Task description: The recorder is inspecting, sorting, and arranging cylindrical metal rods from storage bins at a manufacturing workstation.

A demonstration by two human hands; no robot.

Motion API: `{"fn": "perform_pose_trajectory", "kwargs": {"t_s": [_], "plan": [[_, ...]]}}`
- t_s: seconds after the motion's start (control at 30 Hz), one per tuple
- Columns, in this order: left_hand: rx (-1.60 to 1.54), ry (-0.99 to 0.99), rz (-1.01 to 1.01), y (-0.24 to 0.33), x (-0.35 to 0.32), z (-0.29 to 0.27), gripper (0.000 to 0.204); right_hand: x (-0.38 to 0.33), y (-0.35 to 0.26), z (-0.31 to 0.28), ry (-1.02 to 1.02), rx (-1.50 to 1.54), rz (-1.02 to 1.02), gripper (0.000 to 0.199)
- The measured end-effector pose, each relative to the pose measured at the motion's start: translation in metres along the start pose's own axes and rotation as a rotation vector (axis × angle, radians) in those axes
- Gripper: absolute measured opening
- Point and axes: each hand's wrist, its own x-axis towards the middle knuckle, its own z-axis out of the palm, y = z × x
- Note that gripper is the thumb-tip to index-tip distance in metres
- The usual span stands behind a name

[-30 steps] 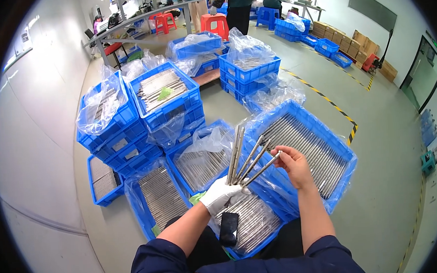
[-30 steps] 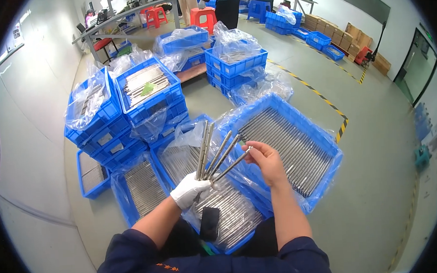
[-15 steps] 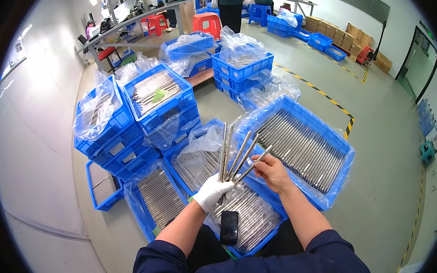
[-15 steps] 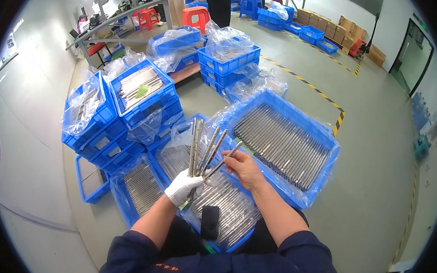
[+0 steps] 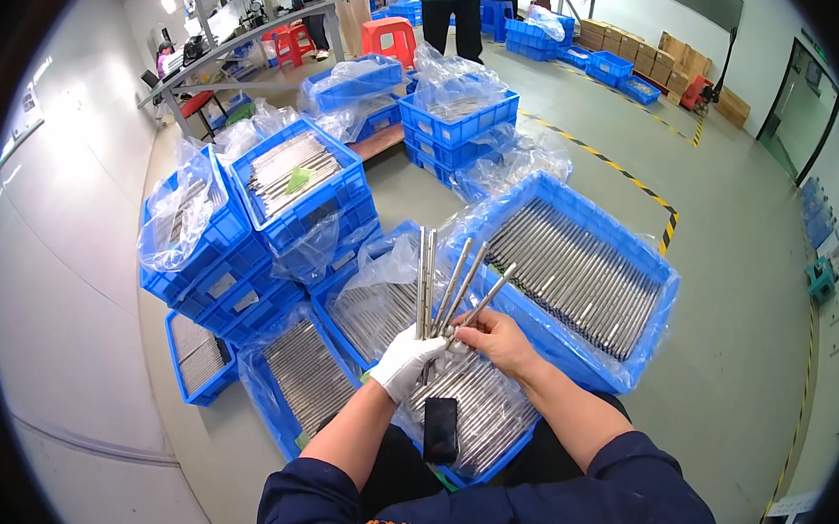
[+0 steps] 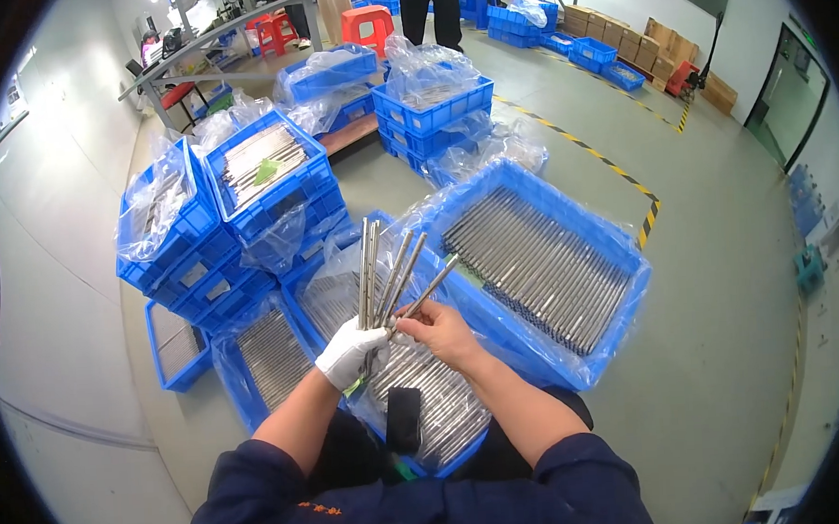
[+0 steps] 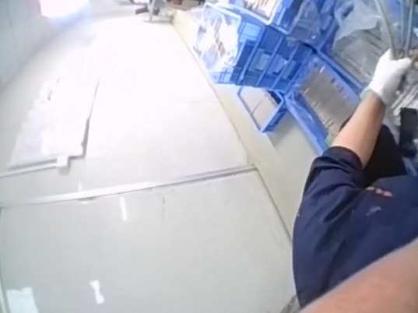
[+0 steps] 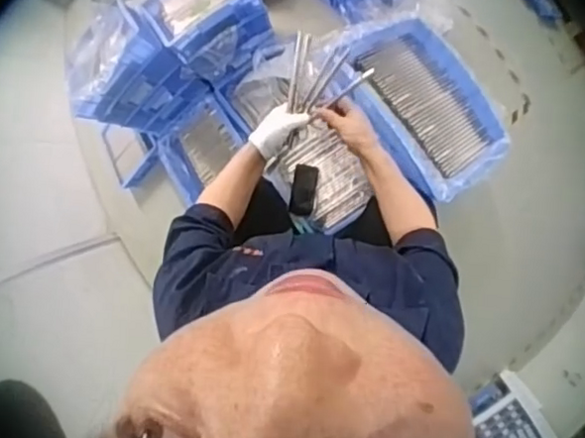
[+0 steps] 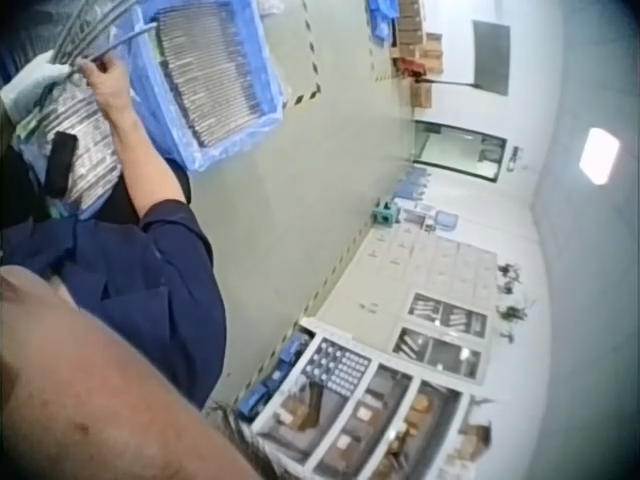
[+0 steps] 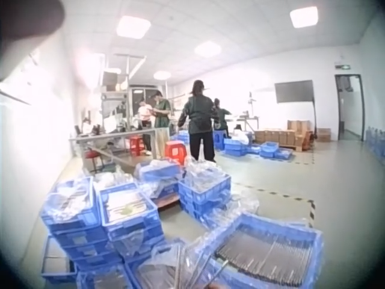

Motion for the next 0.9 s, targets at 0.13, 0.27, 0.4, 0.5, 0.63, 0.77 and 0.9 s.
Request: {"fn": "perform_pose_trajectory", "kwargs": {"t_s": [0.13, 0.27, 0.4, 0.5, 0.63, 0.77, 0.9], "plan": [[-0.085, 0.018, 0.038, -0.003, -0.001, 0.000, 0.029, 0.004, -0.006, -0.011, 0.040, 0.101, -0.053, 0.019], [-0.058, 0.034, 0.109, -0.007, 0.000, 0.004, 0.032, 0.004, -0.004, -0.012, 0.016, 0.285, 0.094, 0.021], [-0.133, -0.003, 0.090, -0.011, 0.002, 0.002, 0.033, 0.003, -0.006, -0.012, 0.001, 0.359, 0.096, 0.024], [-0.160, 0.026, 0.085, -0.011, 0.002, 0.004, 0.031, 0.004, -0.006, -0.014, -0.023, 0.306, 0.140, 0.021], [-0.097, 0.104, 0.134, -0.014, 0.004, 0.007, 0.028, -0.001, 0.005, 0.006, 0.003, 0.132, 0.107, 0.020], [-0.013, 0.142, 0.115, -0.007, 0.003, 0.012, 0.026, -0.001, 0.010, 0.010, 0.155, 0.086, -0.117, 0.016], [-0.055, 0.179, 0.134, -0.005, 0.002, 0.006, 0.022, 0.003, -0.005, -0.008, 0.216, 0.332, -0.152, 0.014]]}}
